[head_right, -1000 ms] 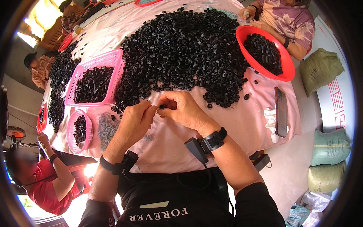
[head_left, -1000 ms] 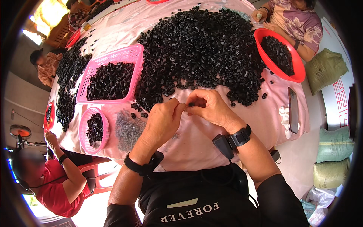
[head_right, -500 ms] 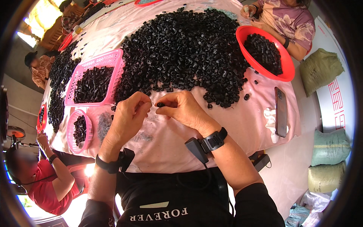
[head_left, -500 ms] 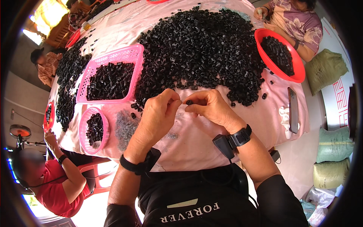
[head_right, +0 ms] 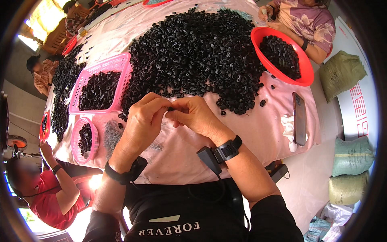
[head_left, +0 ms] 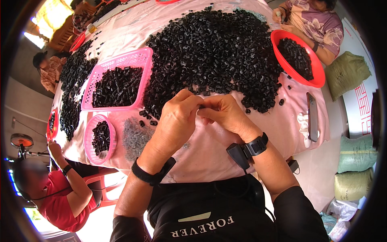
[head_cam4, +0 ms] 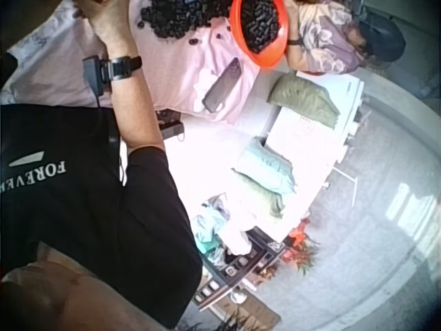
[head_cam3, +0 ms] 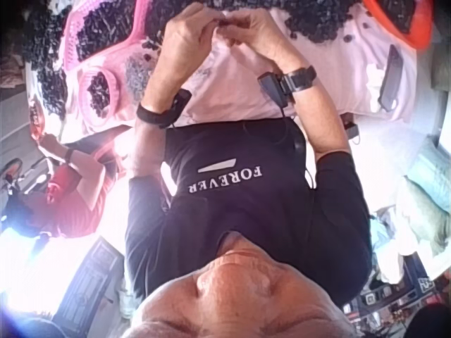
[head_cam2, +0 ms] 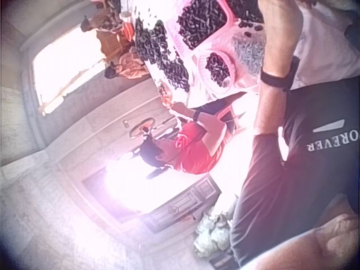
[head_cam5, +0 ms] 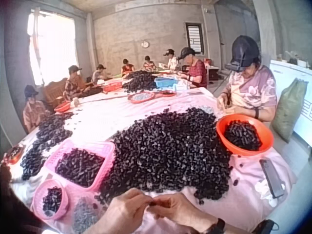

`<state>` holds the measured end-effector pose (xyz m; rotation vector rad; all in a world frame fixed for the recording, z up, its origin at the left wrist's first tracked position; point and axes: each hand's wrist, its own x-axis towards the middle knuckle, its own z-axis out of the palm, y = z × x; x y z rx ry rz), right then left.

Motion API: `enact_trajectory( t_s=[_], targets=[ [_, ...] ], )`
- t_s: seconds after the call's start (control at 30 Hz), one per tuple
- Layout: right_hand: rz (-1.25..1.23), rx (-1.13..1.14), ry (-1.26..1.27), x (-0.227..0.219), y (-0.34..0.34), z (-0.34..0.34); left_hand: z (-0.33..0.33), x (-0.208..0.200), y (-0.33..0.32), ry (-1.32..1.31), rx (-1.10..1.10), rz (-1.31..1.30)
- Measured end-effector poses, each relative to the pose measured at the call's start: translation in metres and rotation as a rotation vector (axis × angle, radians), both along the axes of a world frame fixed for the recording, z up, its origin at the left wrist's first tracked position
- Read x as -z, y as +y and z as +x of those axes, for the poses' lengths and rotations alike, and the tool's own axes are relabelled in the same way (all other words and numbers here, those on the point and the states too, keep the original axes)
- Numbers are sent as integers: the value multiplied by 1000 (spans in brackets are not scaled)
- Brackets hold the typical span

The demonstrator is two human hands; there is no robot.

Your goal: Sorting and inspecting black plastic shoe components at a large assembly table with other workers.

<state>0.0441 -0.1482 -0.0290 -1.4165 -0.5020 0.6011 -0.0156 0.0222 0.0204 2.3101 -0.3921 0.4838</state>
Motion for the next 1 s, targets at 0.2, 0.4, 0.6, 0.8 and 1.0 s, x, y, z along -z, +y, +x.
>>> enact_trajectory(
  t_s=[0.2,0.4,0.6,0.8,1.0],
  targets=[
    [74,56,75,-2,0,1,4,-5,-3,-4,17,32],
    [72,158,-8,1,0,4,10,-7,0,-34,4,-6],
    [6,256,-165,6,0,6,13,3,19,-20,-57,42],
    [13,262,-138,-2,2,2,9,21,39,114,-180,241],
    [-5,218,-146,2,2,3,9,32,33,138,-170,317]
  ],
)
